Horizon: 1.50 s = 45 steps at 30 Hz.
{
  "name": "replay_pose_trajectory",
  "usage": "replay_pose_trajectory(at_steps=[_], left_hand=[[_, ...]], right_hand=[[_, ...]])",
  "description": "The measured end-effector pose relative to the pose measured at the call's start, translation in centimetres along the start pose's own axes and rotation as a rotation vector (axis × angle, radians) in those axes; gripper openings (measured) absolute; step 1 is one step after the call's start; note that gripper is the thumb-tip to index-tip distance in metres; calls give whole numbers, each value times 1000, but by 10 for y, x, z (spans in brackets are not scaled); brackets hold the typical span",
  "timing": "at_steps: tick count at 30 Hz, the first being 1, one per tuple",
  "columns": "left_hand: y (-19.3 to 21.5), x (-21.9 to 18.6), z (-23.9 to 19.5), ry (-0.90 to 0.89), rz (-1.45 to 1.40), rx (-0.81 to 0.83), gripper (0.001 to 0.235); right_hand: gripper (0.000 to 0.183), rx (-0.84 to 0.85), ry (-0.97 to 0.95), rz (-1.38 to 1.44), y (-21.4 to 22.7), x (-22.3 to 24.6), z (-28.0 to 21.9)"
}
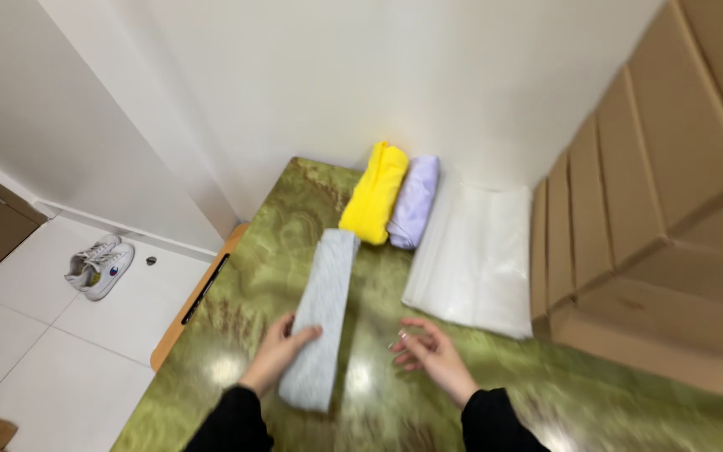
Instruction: The person takes various garments, including shorts and shirts, from a clothing rack and folds them on a table. They handle a purple pair of shorts, a yellow polo shirt, a grey sweatshirt, a black t-shirt, and a light blue polo shirt, folding each item neatly and stacking them on the table.
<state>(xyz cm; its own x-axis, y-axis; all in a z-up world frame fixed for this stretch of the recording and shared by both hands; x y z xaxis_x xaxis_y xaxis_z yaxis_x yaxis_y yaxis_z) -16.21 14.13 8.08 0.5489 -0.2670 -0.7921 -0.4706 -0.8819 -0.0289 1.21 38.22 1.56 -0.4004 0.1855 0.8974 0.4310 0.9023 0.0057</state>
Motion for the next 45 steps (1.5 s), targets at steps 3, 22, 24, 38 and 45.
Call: replay_pose_trajectory(at_steps=[3,22,24,38,45], left_hand=[[20,-53,84,-87,82,-66,67],[-83,-127,379,-289,618,97,72],[-81,-130,375,-320,742,-1,75],[-91,-89,217,-558,1288,73,59],[-179,-111,30,-794,747,557,83]], right_hand=[[35,-148,30,41,17,32,62],[39,-448,-167,81,107,58,89],[38,-469,-137,66,106,61,77],[38,-706,174,112,138,116,-105],[30,-885,269,75,139,130,-215]])
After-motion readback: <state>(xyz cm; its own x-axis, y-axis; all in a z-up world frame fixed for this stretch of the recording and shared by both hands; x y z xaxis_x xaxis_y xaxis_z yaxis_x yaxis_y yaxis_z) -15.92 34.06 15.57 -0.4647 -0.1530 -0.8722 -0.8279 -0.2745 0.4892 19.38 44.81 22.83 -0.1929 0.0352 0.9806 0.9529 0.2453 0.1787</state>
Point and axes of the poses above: each hand's wrist, its own z-axis towards the middle knuckle, its own y-axis out of the back of the hand, x = y × z, the point moved 4 cm from there along z, towards the middle knuckle, and after that the axes turned 8 degrees about -z, right-handed, at the moved point
